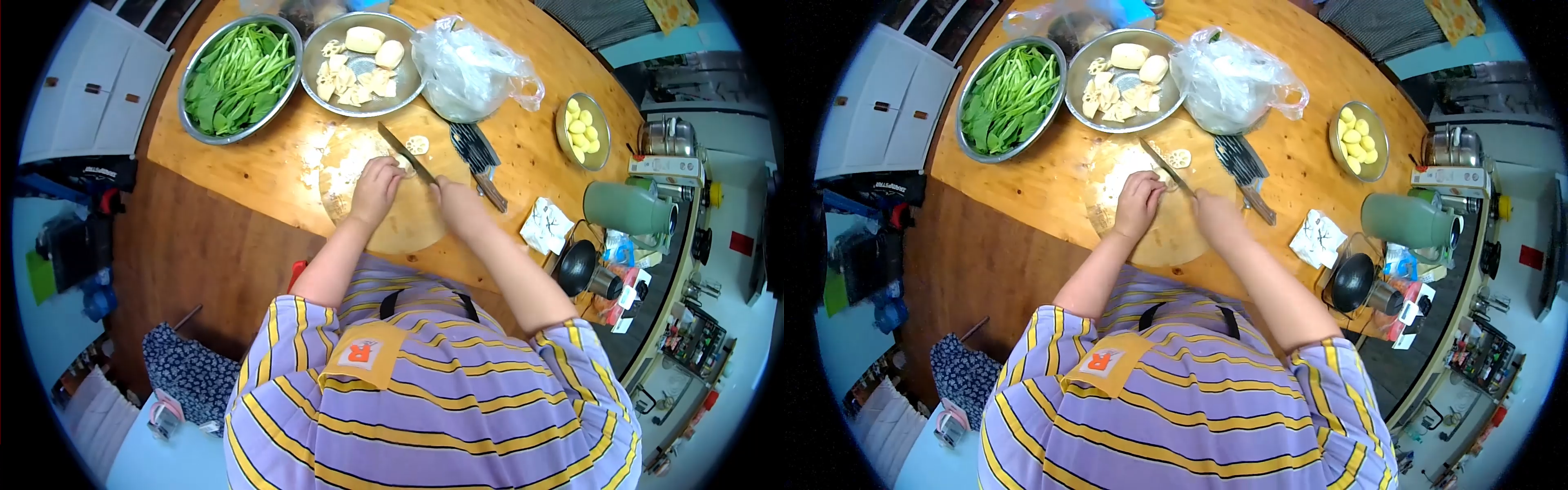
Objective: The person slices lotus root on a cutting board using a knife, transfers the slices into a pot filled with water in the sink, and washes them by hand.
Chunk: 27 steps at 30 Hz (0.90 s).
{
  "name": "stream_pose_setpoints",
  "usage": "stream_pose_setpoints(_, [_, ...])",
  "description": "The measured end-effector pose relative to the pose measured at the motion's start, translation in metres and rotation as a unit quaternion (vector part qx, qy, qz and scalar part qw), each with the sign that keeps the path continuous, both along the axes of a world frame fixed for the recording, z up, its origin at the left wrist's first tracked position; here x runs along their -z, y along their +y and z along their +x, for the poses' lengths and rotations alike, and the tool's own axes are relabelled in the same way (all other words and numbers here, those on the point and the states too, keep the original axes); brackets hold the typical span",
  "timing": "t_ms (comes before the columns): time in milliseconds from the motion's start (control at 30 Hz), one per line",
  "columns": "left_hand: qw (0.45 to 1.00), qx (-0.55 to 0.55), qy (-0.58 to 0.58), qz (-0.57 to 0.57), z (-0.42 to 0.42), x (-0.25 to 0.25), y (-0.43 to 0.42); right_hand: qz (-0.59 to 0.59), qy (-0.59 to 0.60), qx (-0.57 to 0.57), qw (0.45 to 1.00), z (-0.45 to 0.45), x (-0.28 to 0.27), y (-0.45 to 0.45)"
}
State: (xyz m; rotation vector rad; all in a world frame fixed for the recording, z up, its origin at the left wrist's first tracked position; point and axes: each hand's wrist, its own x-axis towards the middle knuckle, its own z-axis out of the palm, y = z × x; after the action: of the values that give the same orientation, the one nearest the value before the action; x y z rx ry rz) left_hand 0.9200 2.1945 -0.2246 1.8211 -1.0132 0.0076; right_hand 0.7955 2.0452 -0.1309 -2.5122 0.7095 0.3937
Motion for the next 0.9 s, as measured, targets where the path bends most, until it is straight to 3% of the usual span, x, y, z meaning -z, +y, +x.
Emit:
stream_pose_setpoints(67, [1.000,-0.008,-0.007,0.012,-0.002,-0.001,-0.001,0.003,-0.041,0.032,0.999,-0.005,0.030,0.007])
stream_pose_setpoints(200, [1.000,-0.006,-0.012,0.020,0.000,-0.028,-0.004,0.016,-0.070,0.047,0.996,-0.006,0.033,-0.001])
stream_pose_setpoints(400, [0.999,-0.001,0.025,0.031,0.008,-0.034,-0.001,0.098,-0.062,0.092,0.989,0.000,-0.006,-0.017])
stream_pose_setpoints(567, [0.992,0.039,-0.019,0.115,0.022,-0.034,0.011,0.053,-0.037,0.057,0.996,-0.009,-0.031,-0.018])
stream_pose_setpoints(667, [0.993,0.004,-0.030,0.116,0.021,-0.040,0.017,0.009,-0.019,0.007,1.000,-0.013,-0.037,-0.019])
stream_pose_setpoints(900, [0.998,-0.047,0.002,0.029,-0.005,-0.019,0.025,-0.063,-0.009,-0.103,0.993,-0.018,-0.063,-0.019])
